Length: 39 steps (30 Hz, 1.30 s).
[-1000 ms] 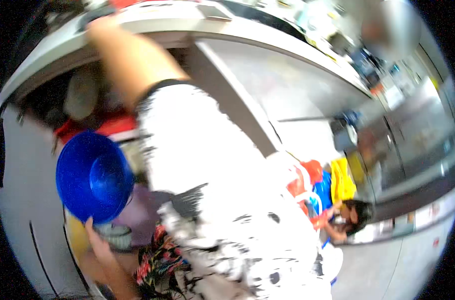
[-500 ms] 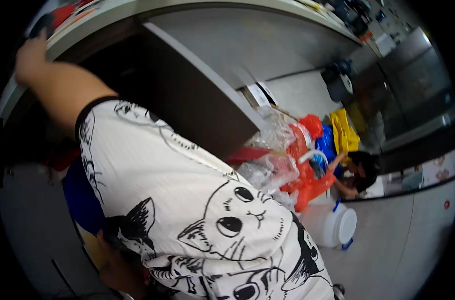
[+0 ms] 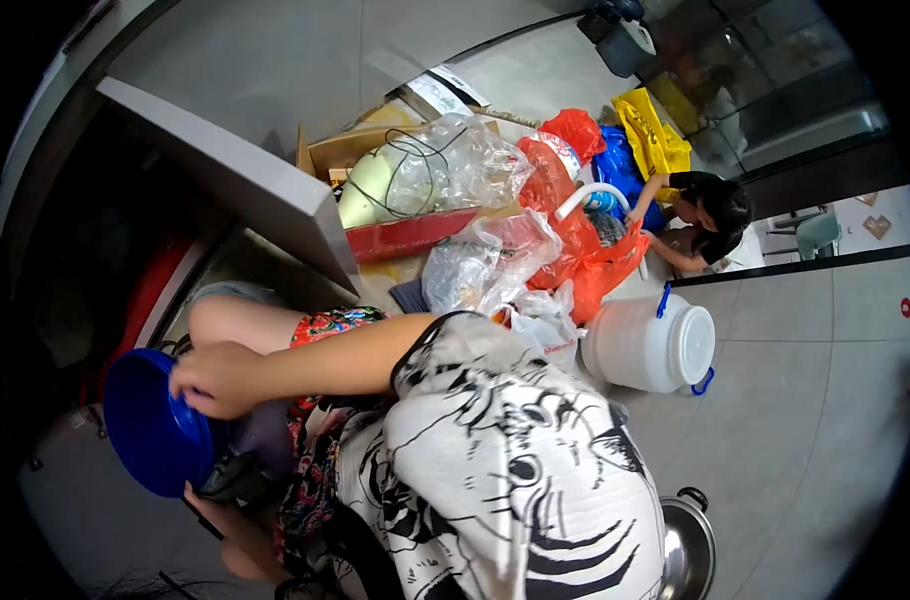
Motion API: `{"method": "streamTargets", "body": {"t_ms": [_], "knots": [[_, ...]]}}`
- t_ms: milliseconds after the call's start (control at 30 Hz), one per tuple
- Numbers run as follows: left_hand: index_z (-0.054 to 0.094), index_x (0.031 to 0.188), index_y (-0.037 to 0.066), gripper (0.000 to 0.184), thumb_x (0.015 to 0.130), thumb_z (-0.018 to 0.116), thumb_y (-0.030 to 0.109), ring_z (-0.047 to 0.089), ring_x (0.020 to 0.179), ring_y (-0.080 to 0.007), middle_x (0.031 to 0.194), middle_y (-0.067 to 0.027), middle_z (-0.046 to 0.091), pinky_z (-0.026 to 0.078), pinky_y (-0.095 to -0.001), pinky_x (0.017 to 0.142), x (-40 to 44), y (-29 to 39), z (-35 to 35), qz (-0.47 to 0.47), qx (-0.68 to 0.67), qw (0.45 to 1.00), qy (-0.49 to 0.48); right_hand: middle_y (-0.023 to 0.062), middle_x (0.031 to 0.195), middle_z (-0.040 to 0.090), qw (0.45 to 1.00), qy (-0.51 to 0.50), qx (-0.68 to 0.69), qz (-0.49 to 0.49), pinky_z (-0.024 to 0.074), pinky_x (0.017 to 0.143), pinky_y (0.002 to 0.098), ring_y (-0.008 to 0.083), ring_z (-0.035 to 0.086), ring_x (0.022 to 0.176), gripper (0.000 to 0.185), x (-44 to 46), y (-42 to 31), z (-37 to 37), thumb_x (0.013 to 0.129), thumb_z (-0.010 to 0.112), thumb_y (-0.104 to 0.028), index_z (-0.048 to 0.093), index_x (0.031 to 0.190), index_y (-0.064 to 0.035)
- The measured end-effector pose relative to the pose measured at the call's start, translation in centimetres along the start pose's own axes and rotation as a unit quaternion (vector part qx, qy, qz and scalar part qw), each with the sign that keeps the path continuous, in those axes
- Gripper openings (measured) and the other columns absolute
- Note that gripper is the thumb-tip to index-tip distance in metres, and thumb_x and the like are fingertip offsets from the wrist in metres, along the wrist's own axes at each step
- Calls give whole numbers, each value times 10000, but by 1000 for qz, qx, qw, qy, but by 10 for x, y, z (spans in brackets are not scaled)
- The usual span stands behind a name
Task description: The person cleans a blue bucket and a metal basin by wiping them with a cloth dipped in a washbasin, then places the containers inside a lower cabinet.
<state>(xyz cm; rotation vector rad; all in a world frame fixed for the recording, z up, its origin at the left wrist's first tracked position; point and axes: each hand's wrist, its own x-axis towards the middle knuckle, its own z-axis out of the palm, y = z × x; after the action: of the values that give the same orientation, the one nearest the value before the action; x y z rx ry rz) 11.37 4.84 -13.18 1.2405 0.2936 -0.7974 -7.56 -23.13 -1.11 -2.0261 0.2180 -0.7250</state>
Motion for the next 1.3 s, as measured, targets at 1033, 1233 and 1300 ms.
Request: {"method": "streamTargets", "body": {"t_ms": [1033, 1233, 1300], "knots": [[381, 1251, -16, 606, 832, 487, 408, 461, 1097, -325, 1250, -158, 444, 406, -450, 886, -10, -7, 23, 22, 9, 1000, 14, 198, 739, 613, 842, -528, 70, 86, 435, 687, 426, 336, 581, 735, 432, -117, 21, 36, 830, 485, -399, 638, 758, -1], [493, 1167, 11, 556, 786, 543, 412, 503, 1048, -301, 1192, -122, 522, 406, -426, 901, -5, -3, 23, -11, 17, 999, 30, 224, 719, 587, 893, -417, 159, 61, 433, 637, 413, 313, 568, 693, 395, -126, 24, 29, 832, 486, -346, 608, 750, 21], [498, 1161, 20, 542, 783, 528, 408, 502, 1050, -304, 1186, -121, 525, 401, -442, 904, -8, -3, 29, 10, 22, 999, 39, 208, 745, 596, 896, -414, 153, 59, 439, 643, 401, 293, 574, 708, 328, -124, 26, 28, 817, 523, -309, 613, 806, 6]]}}
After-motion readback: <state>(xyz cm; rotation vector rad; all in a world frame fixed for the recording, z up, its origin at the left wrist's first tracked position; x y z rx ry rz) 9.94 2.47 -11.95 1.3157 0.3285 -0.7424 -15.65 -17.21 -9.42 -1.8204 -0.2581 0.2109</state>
